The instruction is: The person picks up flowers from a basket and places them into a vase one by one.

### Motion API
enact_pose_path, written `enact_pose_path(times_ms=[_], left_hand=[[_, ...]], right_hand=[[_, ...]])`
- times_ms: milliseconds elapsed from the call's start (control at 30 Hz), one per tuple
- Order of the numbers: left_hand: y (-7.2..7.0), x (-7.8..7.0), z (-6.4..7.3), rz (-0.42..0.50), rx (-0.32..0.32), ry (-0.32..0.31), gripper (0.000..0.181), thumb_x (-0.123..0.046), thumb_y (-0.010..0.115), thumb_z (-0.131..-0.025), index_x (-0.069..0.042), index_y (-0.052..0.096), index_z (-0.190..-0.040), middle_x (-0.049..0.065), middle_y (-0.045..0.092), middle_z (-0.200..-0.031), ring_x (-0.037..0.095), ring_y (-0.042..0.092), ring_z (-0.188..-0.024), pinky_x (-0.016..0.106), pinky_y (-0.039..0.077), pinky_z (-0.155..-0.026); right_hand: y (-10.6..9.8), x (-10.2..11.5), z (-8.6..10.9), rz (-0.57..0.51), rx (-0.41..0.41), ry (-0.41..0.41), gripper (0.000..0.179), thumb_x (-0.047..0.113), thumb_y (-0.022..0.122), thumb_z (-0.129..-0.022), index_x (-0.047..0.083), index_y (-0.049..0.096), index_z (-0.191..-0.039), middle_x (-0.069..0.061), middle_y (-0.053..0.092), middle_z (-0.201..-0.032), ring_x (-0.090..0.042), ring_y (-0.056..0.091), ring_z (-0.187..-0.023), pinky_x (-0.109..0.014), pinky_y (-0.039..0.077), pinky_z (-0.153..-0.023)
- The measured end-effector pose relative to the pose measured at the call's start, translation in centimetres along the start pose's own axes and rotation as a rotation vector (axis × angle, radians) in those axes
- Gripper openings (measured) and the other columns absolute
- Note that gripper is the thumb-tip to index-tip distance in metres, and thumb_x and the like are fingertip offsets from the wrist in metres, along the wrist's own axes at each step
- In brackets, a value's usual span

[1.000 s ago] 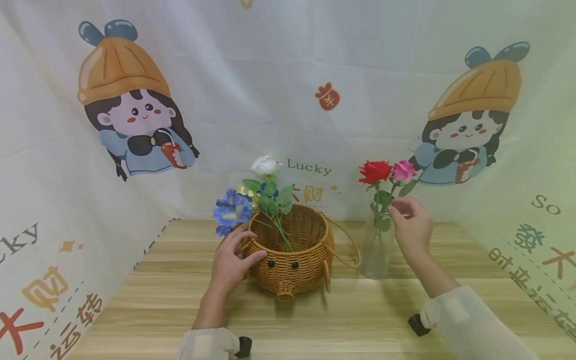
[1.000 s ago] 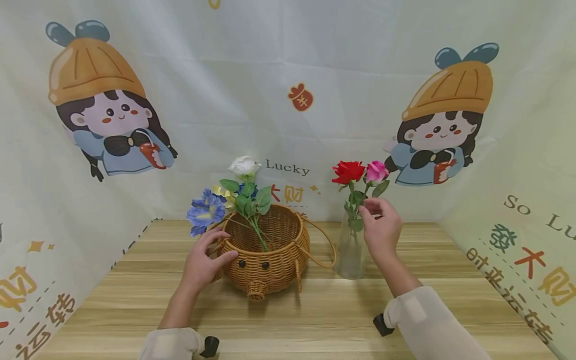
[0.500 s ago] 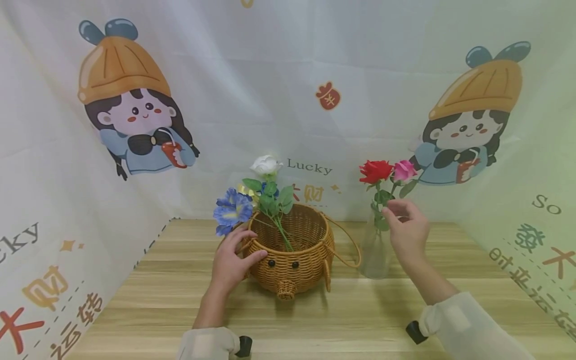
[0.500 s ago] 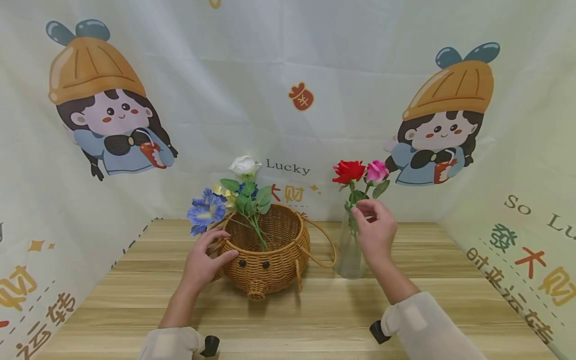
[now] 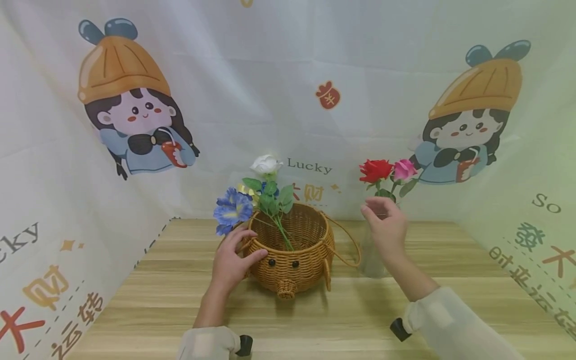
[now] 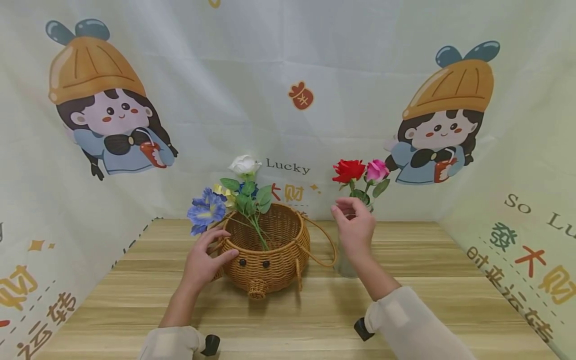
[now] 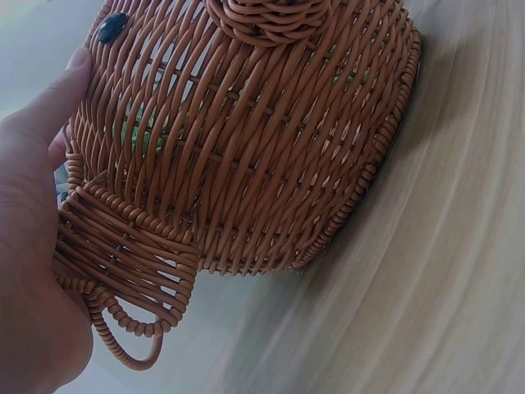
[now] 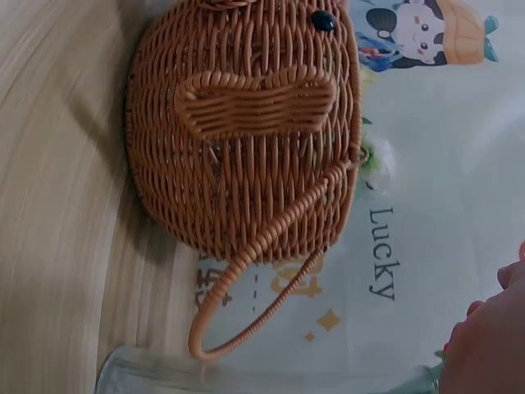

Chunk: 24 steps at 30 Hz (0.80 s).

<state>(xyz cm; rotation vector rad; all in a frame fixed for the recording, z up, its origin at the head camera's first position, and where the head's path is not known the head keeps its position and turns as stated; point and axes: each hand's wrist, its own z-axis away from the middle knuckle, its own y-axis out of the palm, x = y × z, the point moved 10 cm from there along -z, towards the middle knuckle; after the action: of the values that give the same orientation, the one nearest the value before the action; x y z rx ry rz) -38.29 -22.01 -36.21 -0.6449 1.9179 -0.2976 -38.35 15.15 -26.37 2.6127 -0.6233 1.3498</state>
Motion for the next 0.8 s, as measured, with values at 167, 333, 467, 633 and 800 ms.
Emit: enact_pose_path(times_ms=[167,333,467,633,800], left_hand=[[0.0,0.1,-0.1,0.002,-0.001,0.002,0.048,-0.033,0.087,-0.086,-0.014,0.070,-0.127,0.014,0.046,-0.162,0.042,0.039,-0.152,0.059,0.045,-0.117],[0.0,0.1,-0.1,-0.008,-0.004,0.003,0.047,-0.033,0.087,-0.086,-0.014,0.070,-0.126,0.014,0.048,-0.161,0.042,0.040,-0.151,0.061,0.042,-0.118],[0.1,0.1,-0.1,-0.011,0.000,0.004,0.047,-0.033,0.087,-0.086,-0.014,0.070,-0.126,0.015,0.047,-0.162,0.042,0.040,-0.151,0.061,0.043,-0.118],[0.2,0.1,-0.1,-0.004,0.002,0.004,0.048,-0.033,0.087,-0.086,-0.015,0.070,-0.126,0.014,0.046,-0.162,0.042,0.040,-0.151,0.060,0.044,-0.117],[0.0,0.2,-0.1,0.000,-0.003,0.003,0.047,-0.033,0.087,-0.086,-0.014,0.070,-0.126,0.013,0.046,-0.162,0.042,0.040,-0.152,0.058,0.046,-0.116]], right_hand=[[2.2,-0.2,0.7,0.016,0.086,0.048,0.018,0.001,0.073,-0.095,-0.007,0.071,-0.112,-0.027,0.073,-0.108,0.008,0.058,-0.078,-0.008,0.051,-0.071],[4.1,-0.4,1.3,0.018,0.144,0.067,0.020,0.003,0.073,-0.095,-0.005,0.070,-0.114,-0.025,0.072,-0.108,0.002,0.059,-0.081,-0.011,0.051,-0.073],[5.2,-0.6,1.7,0.045,0.172,0.089,0.021,0.008,0.075,-0.095,0.000,0.072,-0.114,-0.020,0.073,-0.109,-0.005,0.062,-0.084,-0.014,0.051,-0.071],[6.8,-0.5,2.0,0.020,0.194,0.083,0.022,0.008,0.077,-0.094,0.000,0.072,-0.114,-0.020,0.074,-0.109,-0.011,0.065,-0.085,-0.015,0.051,-0.070],[8.7,-0.2,2.1,-0.026,0.231,0.065,0.025,0.004,0.078,-0.092,-0.002,0.071,-0.116,-0.022,0.072,-0.109,-0.016,0.067,-0.087,-0.017,0.052,-0.071]])
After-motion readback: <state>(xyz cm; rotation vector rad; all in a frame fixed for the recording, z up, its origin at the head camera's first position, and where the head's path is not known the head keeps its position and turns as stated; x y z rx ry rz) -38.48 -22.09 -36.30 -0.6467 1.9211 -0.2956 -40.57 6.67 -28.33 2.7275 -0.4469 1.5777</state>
